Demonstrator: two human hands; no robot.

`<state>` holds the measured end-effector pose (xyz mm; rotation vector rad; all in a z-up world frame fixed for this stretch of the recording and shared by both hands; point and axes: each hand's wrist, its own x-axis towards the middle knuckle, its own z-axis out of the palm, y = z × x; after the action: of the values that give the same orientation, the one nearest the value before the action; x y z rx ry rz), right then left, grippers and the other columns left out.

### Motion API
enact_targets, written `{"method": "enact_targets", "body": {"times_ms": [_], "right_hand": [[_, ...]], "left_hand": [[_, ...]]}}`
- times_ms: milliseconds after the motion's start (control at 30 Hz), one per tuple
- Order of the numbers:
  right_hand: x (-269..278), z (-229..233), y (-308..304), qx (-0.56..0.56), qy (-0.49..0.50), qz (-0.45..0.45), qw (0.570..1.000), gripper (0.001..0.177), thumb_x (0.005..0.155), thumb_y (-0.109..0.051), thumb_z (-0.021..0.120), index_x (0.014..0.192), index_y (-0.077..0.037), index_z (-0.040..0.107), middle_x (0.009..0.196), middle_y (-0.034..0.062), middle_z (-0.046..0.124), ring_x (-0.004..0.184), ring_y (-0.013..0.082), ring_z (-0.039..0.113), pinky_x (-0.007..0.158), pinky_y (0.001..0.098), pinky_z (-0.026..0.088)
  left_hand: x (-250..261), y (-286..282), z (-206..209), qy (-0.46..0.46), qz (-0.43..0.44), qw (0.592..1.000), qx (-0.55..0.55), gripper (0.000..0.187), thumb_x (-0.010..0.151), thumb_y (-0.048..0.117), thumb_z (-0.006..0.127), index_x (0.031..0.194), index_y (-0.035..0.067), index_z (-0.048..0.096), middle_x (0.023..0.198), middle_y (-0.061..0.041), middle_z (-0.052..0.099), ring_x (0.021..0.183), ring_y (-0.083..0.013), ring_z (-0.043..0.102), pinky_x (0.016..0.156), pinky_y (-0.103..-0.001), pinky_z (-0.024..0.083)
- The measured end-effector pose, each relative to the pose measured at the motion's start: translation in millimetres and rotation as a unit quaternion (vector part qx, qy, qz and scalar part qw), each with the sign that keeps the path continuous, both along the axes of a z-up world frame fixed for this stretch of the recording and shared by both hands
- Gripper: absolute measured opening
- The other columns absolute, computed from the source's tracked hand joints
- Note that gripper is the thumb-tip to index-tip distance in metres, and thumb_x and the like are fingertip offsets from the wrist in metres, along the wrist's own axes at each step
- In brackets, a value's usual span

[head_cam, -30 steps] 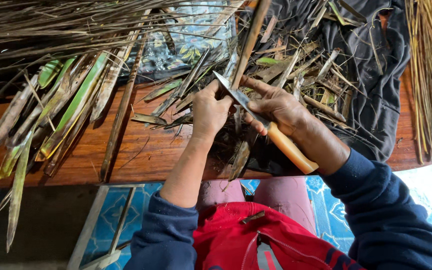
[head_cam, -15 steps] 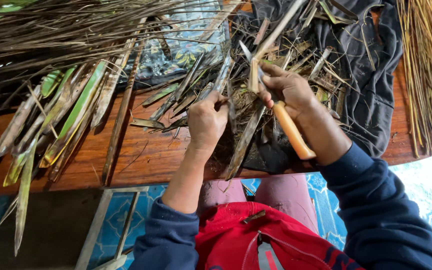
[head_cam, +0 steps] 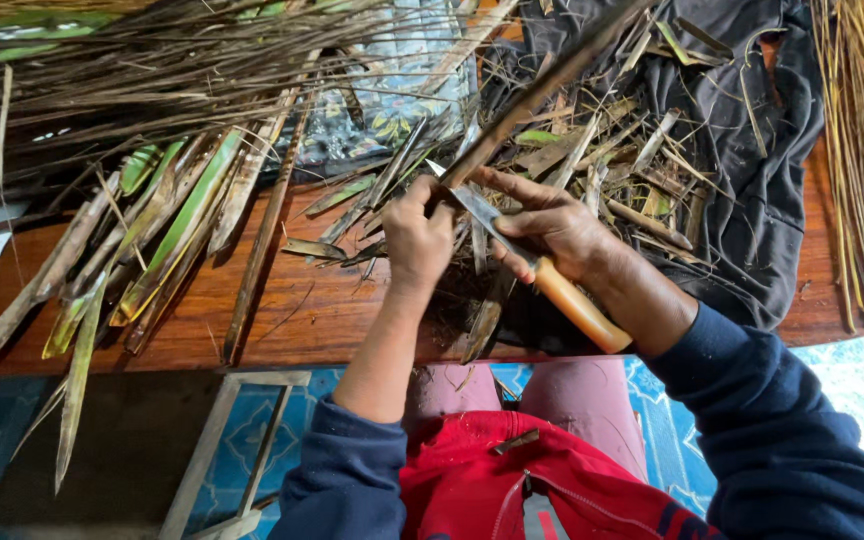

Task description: The person uses a knife to scrape and strip dry leaf material and fibers from plant stalks on a wooden table.

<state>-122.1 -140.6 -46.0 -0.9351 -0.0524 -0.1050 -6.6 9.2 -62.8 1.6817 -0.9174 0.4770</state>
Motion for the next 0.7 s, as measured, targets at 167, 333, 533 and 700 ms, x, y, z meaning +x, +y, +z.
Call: {"method": "enact_targets", "body": {"times_ms": [167,333,533,700], "right_hand": [[-3.1,18.3,5.4,-0.023,0.016,-0.009,1.000,0.063,0.088,0.008,0.057,0.148,-0.012,0.054,0.062,0.0317,0.063,0.035,0.0346,0.062,0.028,0.0391,0.057],[7.3,3.8,-22.0,-0.048,0.044,-0.072,0.995,0.056,0.093,0.003,0.053,0.148,-0.010,0.054,0.065,0.0283,0.064,0.036,0.0280,0.062,0.029,0.0328,0.056],[7.8,-3.1,-50.1,-0.035,0.039,-0.087,0.995,0.057,0.094,0.000,0.054,0.149,-0.013,0.053,0.070,0.0240,0.065,0.039,0.0253,0.062,0.032,0.0329,0.056],[10.3,-17.7,-33.4,-0.029,0.039,-0.032,0.998,0.060,0.091,0.002,0.058,0.149,-0.006,0.049,0.069,0.0292,0.064,0.037,0.0300,0.064,0.030,0.0391,0.057]], "left_hand": [[-4.0,7.1,25.1,0.278,-0.160,0.944,-0.071,0.017,0.082,0.000,0.060,0.075,0.012,0.069,0.051,-0.003,0.059,0.051,-0.0100,0.060,0.052,-0.025,0.054],[-12.8,7.0,30.4,0.166,-0.128,0.977,-0.043,0.019,0.078,-0.005,0.066,0.074,0.012,0.074,0.052,-0.006,0.065,0.048,-0.0144,0.065,0.052,-0.026,0.054],[-20.9,13.2,17.1,0.101,-0.074,0.992,0.012,0.013,0.083,-0.001,0.071,0.080,0.012,0.074,0.065,-0.008,0.072,0.064,-0.0227,0.073,0.063,-0.032,0.058],[-33.0,41.0,15.9,-0.060,0.019,0.993,0.095,0.010,0.090,-0.004,0.070,0.088,0.006,0.072,0.079,-0.014,0.075,0.071,-0.0257,0.074,0.067,-0.032,0.062]]}}
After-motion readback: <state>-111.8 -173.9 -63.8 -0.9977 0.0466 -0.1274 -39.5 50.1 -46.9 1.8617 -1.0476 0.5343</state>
